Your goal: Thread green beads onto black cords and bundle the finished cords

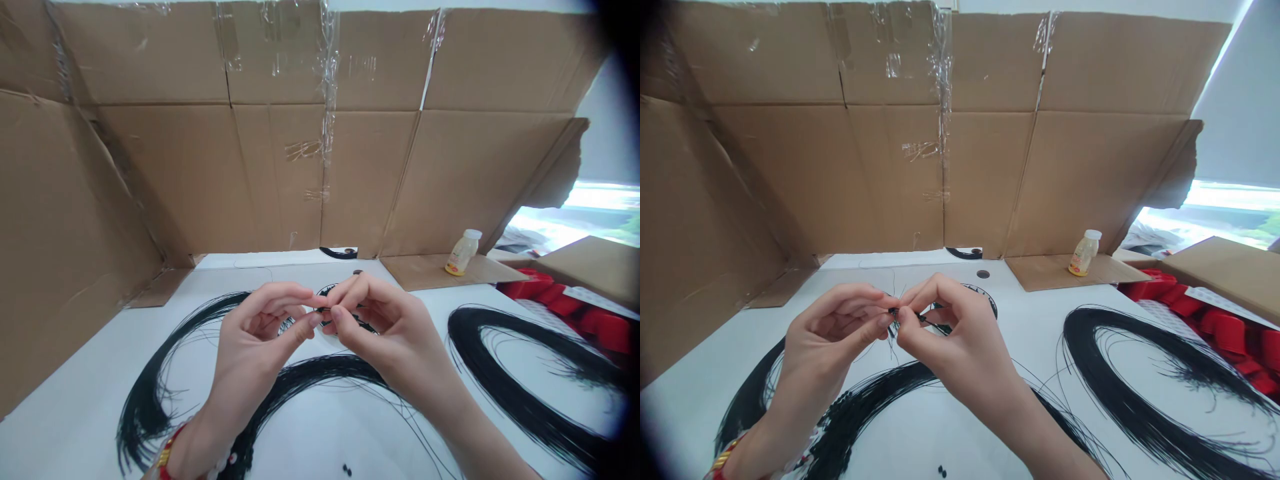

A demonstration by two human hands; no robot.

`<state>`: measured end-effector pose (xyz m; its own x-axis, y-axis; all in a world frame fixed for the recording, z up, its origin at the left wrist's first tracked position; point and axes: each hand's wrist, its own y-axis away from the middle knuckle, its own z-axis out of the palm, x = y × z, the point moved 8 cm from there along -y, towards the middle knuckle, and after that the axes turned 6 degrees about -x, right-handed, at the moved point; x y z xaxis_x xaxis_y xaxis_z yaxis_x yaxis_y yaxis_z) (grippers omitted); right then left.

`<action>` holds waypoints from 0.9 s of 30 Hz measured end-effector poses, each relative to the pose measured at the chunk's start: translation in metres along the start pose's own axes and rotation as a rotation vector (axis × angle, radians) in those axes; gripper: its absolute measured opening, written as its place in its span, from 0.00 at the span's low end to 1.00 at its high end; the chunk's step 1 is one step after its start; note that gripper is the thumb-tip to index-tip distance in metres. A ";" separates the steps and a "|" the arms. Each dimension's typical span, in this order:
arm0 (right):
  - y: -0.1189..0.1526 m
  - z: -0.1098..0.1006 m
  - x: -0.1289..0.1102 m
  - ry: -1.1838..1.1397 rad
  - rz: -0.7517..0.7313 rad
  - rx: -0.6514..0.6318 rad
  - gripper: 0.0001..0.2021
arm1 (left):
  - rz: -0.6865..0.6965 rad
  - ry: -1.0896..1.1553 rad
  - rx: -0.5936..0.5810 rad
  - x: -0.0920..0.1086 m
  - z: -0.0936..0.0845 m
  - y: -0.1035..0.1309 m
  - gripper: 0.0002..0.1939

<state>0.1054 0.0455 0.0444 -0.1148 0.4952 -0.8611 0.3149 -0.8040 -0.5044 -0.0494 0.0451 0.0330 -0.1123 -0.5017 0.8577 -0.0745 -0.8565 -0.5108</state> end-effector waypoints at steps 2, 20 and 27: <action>-0.002 0.000 0.003 -0.044 0.032 -0.017 0.09 | -0.001 -0.001 -0.005 -0.001 0.001 0.000 0.08; -0.006 -0.005 0.005 0.037 0.094 -0.145 0.11 | -0.021 -0.222 -0.101 0.003 0.005 -0.003 0.03; -0.006 -0.008 0.006 0.219 0.074 -0.091 0.06 | -0.054 -0.239 -0.088 -0.003 0.005 -0.005 0.05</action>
<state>0.1101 0.0554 0.0425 0.1158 0.5036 -0.8561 0.3992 -0.8129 -0.4242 -0.0438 0.0502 0.0335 0.1311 -0.4791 0.8679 -0.1606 -0.8742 -0.4583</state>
